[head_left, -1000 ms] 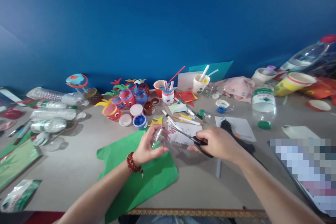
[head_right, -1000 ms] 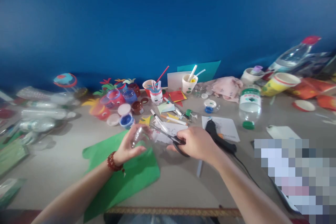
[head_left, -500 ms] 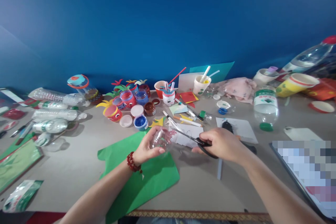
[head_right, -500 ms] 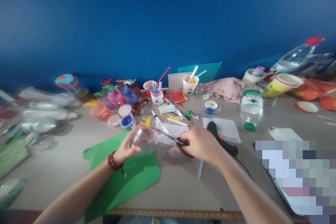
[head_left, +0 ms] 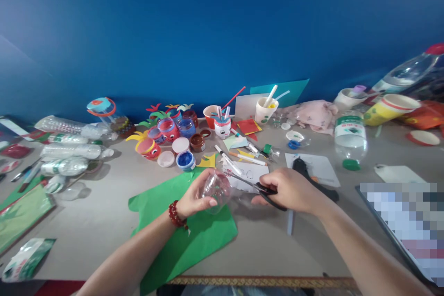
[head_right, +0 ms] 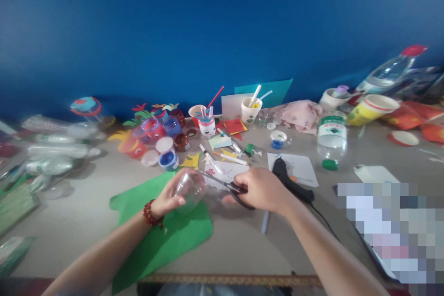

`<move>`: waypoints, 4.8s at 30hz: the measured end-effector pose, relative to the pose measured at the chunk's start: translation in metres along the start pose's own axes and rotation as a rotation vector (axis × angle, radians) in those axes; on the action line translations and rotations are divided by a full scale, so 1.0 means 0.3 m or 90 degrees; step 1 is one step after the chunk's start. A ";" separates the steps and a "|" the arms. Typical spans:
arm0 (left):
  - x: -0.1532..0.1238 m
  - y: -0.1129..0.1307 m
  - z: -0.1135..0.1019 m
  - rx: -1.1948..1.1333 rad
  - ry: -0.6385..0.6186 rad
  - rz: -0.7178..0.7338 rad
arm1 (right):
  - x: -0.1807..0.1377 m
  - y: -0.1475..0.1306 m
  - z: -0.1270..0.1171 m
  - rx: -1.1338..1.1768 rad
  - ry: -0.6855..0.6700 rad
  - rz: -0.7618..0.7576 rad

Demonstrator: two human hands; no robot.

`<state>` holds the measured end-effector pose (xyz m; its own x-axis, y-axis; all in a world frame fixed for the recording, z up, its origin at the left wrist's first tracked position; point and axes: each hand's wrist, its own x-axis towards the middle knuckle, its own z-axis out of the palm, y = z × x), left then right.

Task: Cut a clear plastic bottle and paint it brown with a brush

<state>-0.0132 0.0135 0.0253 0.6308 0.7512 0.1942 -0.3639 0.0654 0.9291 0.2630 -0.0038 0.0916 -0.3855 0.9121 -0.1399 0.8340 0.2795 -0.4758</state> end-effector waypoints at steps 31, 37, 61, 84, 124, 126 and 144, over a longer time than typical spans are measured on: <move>-0.015 -0.016 -0.017 -0.077 0.004 -0.019 | 0.026 0.024 0.046 0.233 -0.139 0.095; -0.013 -0.006 -0.011 -0.081 -0.004 -0.018 | 0.028 0.019 0.057 0.274 -0.123 0.130; 0.011 0.005 0.007 0.028 0.219 0.188 | 0.013 -0.024 0.039 0.482 -0.130 0.090; -0.016 -0.006 0.011 -0.001 0.126 0.113 | 0.025 -0.046 0.065 0.209 -0.050 0.053; -0.042 -0.010 -0.004 0.732 0.164 0.217 | 0.014 -0.042 0.059 -0.067 0.054 0.085; -0.042 -0.007 -0.003 0.742 0.153 0.221 | 0.011 -0.042 0.057 -0.077 0.053 0.078; -0.031 -0.014 -0.011 0.583 0.156 0.194 | 0.013 -0.005 0.050 -0.073 0.092 0.053</move>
<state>-0.0198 0.0084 0.0185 0.4018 0.7729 0.4911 0.2478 -0.6080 0.7542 0.2545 -0.0052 0.0788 -0.2589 0.9649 -0.0441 0.9031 0.2256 -0.3653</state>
